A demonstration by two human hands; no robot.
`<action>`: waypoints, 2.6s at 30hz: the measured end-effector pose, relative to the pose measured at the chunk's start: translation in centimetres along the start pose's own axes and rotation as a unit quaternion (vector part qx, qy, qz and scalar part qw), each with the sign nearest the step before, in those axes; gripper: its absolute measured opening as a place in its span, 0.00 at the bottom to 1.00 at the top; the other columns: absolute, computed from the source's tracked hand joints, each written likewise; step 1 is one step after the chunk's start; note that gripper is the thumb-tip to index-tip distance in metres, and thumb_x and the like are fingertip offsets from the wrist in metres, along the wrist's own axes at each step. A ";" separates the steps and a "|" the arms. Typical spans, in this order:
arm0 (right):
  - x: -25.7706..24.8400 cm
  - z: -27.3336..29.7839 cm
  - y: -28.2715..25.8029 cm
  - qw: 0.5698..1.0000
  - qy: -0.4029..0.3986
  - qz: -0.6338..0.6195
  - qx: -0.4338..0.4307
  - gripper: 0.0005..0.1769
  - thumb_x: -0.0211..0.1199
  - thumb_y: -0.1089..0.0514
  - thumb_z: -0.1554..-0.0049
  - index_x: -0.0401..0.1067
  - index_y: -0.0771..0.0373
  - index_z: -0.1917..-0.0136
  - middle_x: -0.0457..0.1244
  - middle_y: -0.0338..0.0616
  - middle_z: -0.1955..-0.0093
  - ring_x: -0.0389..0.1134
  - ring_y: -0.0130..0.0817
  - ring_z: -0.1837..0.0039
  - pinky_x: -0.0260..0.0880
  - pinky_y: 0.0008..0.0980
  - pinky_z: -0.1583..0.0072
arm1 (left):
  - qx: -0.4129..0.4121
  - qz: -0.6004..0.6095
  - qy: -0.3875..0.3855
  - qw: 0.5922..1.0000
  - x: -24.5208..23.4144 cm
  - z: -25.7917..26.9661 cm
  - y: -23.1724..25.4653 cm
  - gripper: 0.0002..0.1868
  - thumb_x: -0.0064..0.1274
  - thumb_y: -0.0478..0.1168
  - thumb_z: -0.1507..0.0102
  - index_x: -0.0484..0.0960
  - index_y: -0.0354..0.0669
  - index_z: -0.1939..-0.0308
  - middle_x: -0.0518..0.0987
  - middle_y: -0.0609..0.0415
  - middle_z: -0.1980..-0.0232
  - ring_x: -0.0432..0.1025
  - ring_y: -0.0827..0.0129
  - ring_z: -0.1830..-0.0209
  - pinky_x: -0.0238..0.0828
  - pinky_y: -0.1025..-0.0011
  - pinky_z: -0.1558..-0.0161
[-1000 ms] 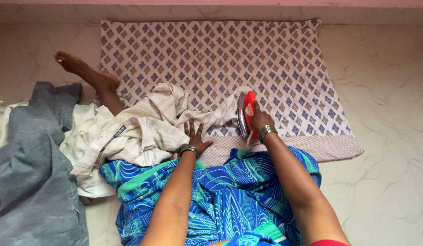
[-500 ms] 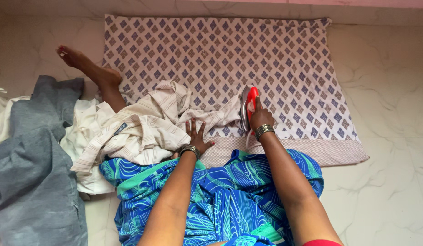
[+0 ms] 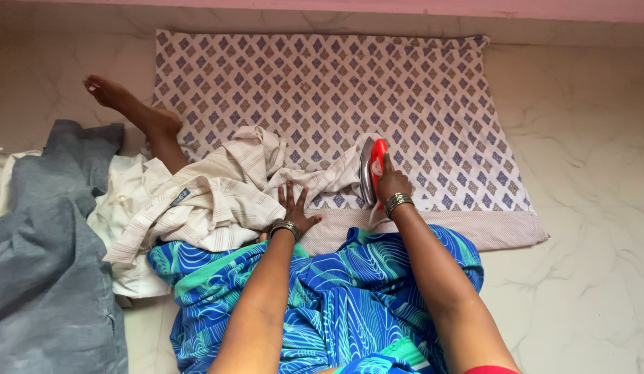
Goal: The person irons a white striped shirt on a patterned mat laid on the floor. They repeatedly smooth the fabric, use a red electric iron to press the shirt, and reposition the garment to iron different sections.
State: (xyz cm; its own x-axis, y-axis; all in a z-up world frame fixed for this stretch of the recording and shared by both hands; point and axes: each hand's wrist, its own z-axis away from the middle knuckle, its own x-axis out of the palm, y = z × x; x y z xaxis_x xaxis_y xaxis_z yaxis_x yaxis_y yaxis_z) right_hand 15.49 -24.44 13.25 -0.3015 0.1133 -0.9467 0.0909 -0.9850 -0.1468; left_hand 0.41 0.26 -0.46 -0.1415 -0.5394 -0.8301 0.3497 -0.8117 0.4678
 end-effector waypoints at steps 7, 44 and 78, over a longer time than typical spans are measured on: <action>1.2 3.1 2.4 1.000 -0.011 -0.007 -0.024 0.45 0.50 0.52 0.39 0.33 0.44 0.15 0.67 0.65 0.47 0.72 0.59 0.47 0.72 0.53 0.46 | -0.012 -0.032 -0.013 0.999 -0.8 0.5 0.6 0.63 0.64 0.69 0.48 0.44 0.63 0.18 0.11 0.45 0.19 0.03 0.43 0.23 0.15 0.44 0.22; -3.3 -2.4 18.6 0.834 0.275 -0.475 -0.048 0.24 0.65 0.73 0.46 0.69 0.61 0.38 0.69 0.47 0.42 0.71 0.37 0.39 0.71 0.34 0.39 | 0.006 -0.114 -0.002 0.994 0.7 -0.6 -0.6 0.64 0.60 0.72 0.47 0.40 0.61 0.18 0.13 0.39 0.20 0.03 0.40 0.23 0.09 0.45 0.24; 5.0 -2.5 18.3 0.765 0.387 -0.507 -0.088 0.10 0.61 0.70 0.45 0.70 0.64 0.49 0.65 0.46 0.52 0.69 0.38 0.52 0.73 0.36 0.48 | -0.007 -0.058 -0.010 0.998 0.5 -0.1 -0.5 0.61 0.60 0.70 0.47 0.45 0.62 0.18 0.16 0.41 0.18 0.04 0.39 0.22 0.13 0.45 0.23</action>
State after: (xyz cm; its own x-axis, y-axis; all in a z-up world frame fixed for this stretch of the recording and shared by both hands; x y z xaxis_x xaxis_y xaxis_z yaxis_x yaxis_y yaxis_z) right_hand 18.03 -41.56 5.15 0.3447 0.9181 -0.1956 0.3300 -0.3136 -0.8904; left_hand 0.26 0.44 -1.13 -0.2002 -0.4458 -0.8725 0.3423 -0.8662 0.3641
